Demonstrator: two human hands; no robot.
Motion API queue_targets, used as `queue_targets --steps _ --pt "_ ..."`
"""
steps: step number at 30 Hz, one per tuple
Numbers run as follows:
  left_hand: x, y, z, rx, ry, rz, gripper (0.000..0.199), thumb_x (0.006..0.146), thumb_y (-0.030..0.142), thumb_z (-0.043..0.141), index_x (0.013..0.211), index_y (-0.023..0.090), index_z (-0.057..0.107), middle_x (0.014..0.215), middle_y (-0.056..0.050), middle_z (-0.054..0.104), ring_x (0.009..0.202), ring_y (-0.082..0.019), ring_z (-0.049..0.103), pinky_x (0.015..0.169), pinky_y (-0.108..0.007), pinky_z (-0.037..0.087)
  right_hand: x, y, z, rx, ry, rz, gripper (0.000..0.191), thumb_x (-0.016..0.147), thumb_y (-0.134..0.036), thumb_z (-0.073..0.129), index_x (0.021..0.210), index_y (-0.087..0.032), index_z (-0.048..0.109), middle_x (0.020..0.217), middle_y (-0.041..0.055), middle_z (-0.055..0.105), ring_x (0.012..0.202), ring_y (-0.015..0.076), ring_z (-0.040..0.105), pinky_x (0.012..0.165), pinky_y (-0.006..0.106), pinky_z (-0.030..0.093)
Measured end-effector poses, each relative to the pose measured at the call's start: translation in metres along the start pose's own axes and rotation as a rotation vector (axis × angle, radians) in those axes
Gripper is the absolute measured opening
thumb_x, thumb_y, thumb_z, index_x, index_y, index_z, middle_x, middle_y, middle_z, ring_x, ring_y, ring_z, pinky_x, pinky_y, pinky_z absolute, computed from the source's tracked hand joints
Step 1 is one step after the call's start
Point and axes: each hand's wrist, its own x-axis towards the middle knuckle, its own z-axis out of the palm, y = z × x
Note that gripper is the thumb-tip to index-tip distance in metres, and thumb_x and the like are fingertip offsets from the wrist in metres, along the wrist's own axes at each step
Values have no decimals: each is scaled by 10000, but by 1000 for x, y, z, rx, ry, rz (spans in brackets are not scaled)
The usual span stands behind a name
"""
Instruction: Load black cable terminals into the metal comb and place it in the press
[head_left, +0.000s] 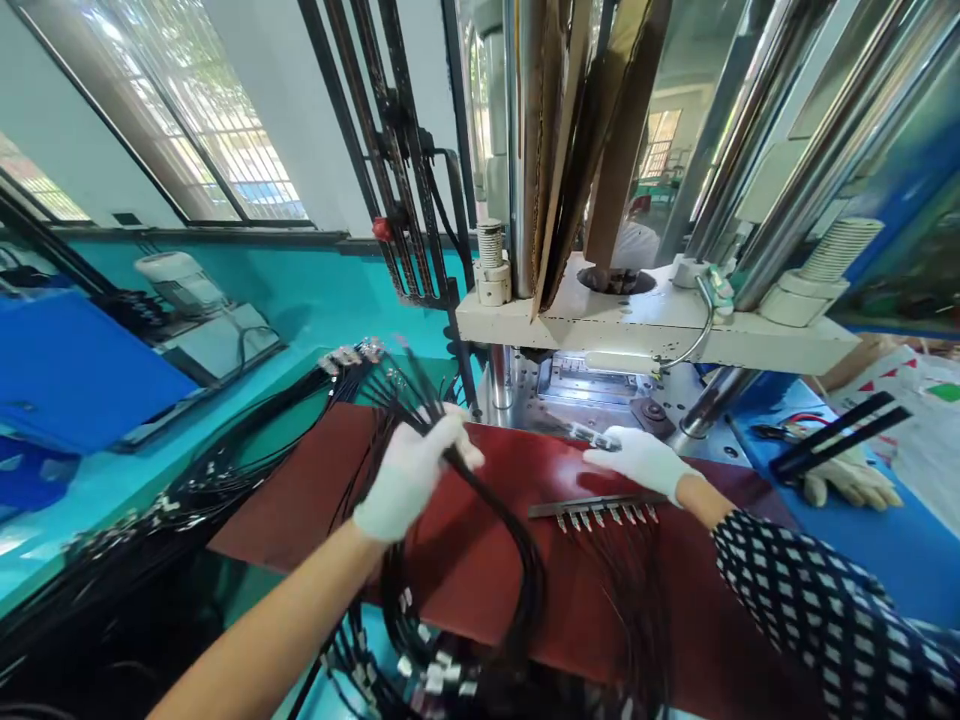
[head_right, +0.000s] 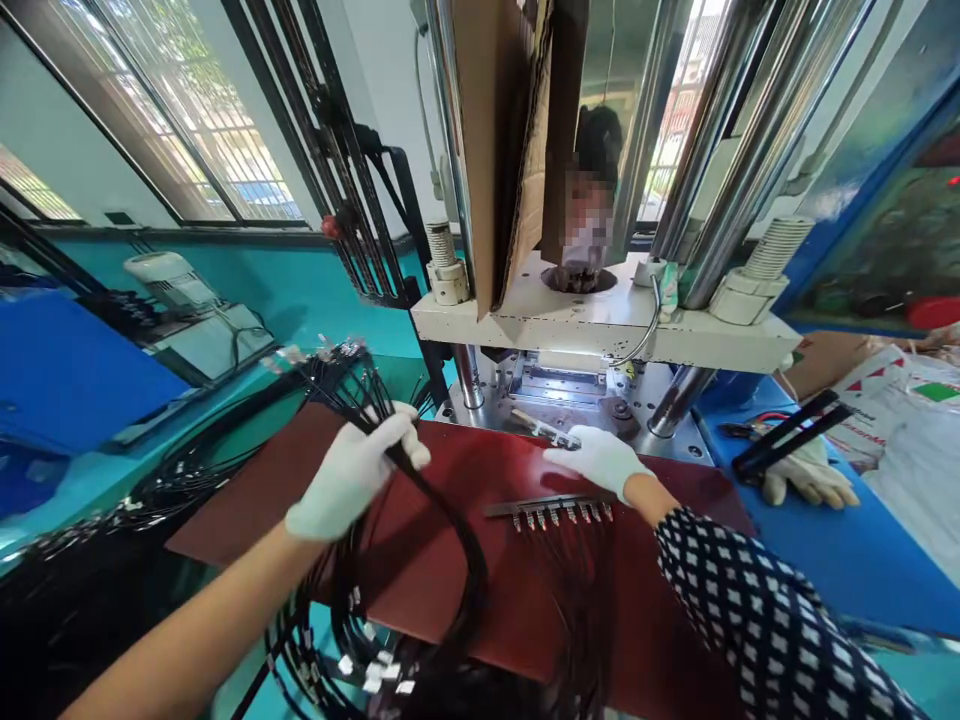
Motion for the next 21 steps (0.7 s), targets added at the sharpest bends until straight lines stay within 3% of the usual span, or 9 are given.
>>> queue_targets --steps 1,2,3,5,8,10,12,16,21 --pt "22 -7 -20 277 111 -7 315 838 446 572 1015 186 575 796 -27 674 821 -206 689 800 -341 529 -6 -2 5 -14 12 16 393 890 -584 578 879 -199 659 769 28 670 682 174 621 613 288 443" --pt "43 -15 -35 385 169 -48 311 759 395 641 969 168 601 894 -79 702 1007 -278 669 913 -394 497 -10 -4 9 -27 35 28 363 901 -563 565 914 -212 659 826 37 682 744 194 634 637 296 434" --pt "63 -24 -46 443 192 -71 294 698 338 689 930 173 618 974 -102 709 1165 -325 605 1016 -428 438 -13 -7 14 -46 68 24 331 920 -529 546 957 -218 656 904 50 685 827 212 639 674 304 431" --pt "94 -41 -52 517 185 -121 225 619 264 735 804 193 629 973 -96 719 1268 -372 526 1104 -486 341 -13 -12 19 -117 133 -40 301 946 -466 522 993 -204 661 1020 81 660 966 242 614 744 319 428" --pt "119 -59 -37 527 125 -159 173 684 280 743 730 178 612 847 -52 697 1116 -292 613 1056 -490 395 -5 -15 23 -232 186 -169 297 938 -435 548 997 -181 690 1013 102 628 987 261 581 795 343 427" --pt "125 -62 -27 468 105 -161 195 782 313 702 756 149 599 776 -21 652 909 -198 644 932 -420 486 0 -12 25 -245 172 -215 294 937 -428 554 1035 -194 703 977 90 625 940 248 582 796 344 436" --pt "124 -56 -29 369 116 -152 192 838 295 643 757 140 564 675 15 578 702 -134 599 781 -342 520 4 -4 29 -191 158 -263 313 948 -431 532 1089 -209 701 967 83 620 929 236 584 809 344 452" --pt "107 -6 -73 152 163 -127 186 814 200 562 682 172 434 556 48 443 486 -76 457 612 -278 494 13 15 39 4 172 -371 384 954 -492 467 1065 -225 720 939 94 616 925 253 587 840 389 479" --pt "83 100 -162 48 183 -169 239 817 113 508 646 181 356 541 44 382 411 -43 337 450 -204 361 21 23 41 140 162 -395 451 939 -569 421 992 -258 744 880 104 628 882 273 603 828 423 495"
